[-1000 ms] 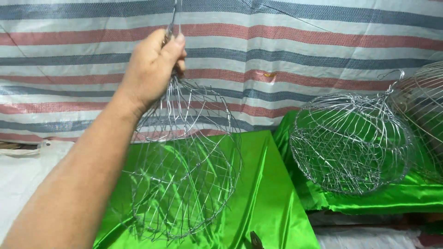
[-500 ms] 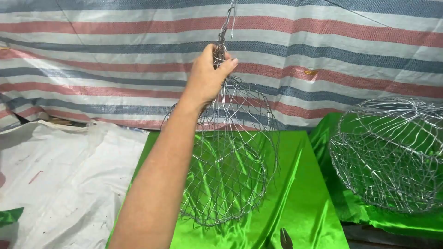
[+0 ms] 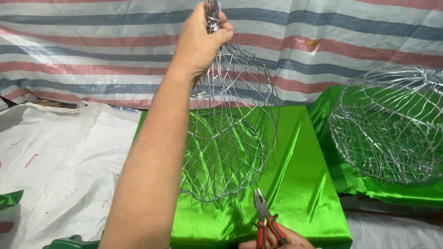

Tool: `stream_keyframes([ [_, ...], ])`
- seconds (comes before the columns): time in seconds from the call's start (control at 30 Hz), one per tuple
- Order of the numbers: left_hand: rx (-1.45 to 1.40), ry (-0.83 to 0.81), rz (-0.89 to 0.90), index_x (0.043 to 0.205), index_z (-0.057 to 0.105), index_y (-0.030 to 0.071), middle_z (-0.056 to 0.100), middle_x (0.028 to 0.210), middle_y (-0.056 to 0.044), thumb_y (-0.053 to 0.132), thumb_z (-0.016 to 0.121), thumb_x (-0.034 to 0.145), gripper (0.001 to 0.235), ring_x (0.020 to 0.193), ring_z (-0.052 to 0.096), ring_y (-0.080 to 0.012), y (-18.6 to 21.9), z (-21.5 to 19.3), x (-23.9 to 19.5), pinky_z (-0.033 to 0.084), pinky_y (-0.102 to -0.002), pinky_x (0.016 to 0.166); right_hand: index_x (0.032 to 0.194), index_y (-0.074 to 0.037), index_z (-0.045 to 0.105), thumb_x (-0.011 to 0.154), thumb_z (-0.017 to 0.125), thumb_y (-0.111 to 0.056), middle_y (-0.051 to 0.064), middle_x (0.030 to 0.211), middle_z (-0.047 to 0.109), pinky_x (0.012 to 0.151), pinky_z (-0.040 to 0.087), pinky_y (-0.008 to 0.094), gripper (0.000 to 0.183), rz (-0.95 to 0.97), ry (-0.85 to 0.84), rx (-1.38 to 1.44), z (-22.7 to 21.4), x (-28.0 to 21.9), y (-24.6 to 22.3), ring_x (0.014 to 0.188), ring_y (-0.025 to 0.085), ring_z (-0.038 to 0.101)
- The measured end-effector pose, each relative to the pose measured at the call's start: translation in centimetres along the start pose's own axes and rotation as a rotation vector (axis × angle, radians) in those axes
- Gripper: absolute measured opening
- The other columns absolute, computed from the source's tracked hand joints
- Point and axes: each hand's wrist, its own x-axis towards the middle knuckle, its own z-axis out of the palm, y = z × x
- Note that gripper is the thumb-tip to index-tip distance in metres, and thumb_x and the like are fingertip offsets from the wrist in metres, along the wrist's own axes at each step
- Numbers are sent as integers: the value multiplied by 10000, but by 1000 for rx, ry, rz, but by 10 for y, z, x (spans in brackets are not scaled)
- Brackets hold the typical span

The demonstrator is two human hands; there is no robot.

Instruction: Constructing a wire cage base by bending and cutting wire mesh with pliers

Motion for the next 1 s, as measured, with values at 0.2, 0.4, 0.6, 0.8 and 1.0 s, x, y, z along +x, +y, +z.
stream_keyframes([
  [0.2,73,21,53,1104,602,157,668,1131,-12,155,673,933,185,1026,642,-141,-3,-3,0,500,-392,949,1540,-110,229,951,523,99,370,1511,459,1183,435,585,691,19,-628,63,18,-4,-7,1405,491,524],
  [0.4,148,1,189,1205,611,134,698,1252,-49,219,655,941,280,1145,694,-208,-6,-4,1,516,-439,1032,1531,-18,376,902,500,125,271,1508,517,1079,528,435,657,-57,-327,-40,-2,3,2,1373,455,576],
  [0.6,165,72,231,1176,655,165,729,1188,-8,324,692,885,334,1085,684,-181,-25,-10,3,511,-374,938,1475,10,522,822,543,109,274,1176,731,1016,521,417,661,15,-89,-166,-3,6,6,1172,389,722],
  [0.8,181,76,199,1128,634,173,707,1144,5,309,691,896,275,1047,664,-167,-33,-14,-8,506,-362,918,1449,63,558,796,526,162,240,1107,710,797,473,287,661,24,-91,-174,-25,18,23,975,320,715],
  [1.0,201,81,163,1081,612,180,685,1101,18,294,690,908,221,1010,643,-153,-46,-22,-18,500,-350,897,1376,42,647,799,580,151,162,916,679,497,306,221,591,66,-111,-314,-9,11,14,621,140,538],
])
